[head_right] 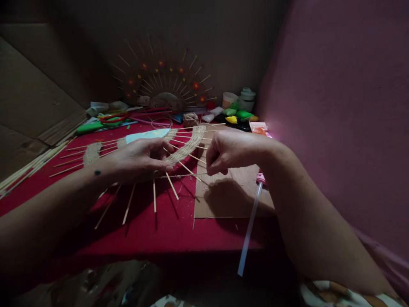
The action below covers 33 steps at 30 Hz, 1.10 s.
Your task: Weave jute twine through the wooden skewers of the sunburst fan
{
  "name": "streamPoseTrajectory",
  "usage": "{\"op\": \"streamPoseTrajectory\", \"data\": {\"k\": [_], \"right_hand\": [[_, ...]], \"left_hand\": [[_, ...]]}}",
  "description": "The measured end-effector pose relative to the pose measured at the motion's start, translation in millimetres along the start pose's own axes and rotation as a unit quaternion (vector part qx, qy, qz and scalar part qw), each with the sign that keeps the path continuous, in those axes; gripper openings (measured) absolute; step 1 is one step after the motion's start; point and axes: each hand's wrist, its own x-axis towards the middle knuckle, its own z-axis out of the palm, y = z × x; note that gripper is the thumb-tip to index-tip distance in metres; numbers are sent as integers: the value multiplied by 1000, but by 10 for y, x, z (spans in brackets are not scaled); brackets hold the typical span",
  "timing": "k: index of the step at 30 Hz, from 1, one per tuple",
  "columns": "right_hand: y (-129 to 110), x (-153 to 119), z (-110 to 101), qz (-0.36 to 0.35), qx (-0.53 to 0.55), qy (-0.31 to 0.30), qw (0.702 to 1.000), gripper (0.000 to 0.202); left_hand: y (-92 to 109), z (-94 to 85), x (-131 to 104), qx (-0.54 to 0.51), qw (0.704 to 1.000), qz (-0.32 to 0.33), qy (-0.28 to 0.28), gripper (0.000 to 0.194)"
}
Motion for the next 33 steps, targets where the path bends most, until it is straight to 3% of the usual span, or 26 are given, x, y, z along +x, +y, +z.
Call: {"op": "streamPoseTrajectory", "data": {"k": [8, 11, 16, 22, 27, 33], "right_hand": [[-30, -56, -56, 68, -76, 38, 994, 19], [-15, -24, -51, 80, -75, 28, 994, 17], [-6, -13, -47, 73, -69, 37, 994, 17], [41, -40, -43, 87, -42, -1, 995, 16], [156, 28, -15, 89, -38, -39, 995, 15], [136, 29, -16, 102, -24, -1, 994, 16]], "left_hand": [[21, -22, -38, -11, 1000, -19, -15, 39], [50, -38, -69, 47, 998, -29, -11, 51], [-9, 6, -58, 83, 996, 7, -22, 68], [32, 33, -52, 114, 993, -5, -15, 48], [56, 17, -77, 104, 994, 1, -8, 44], [74, 15, -91, 106, 994, -1, -7, 40]]}}
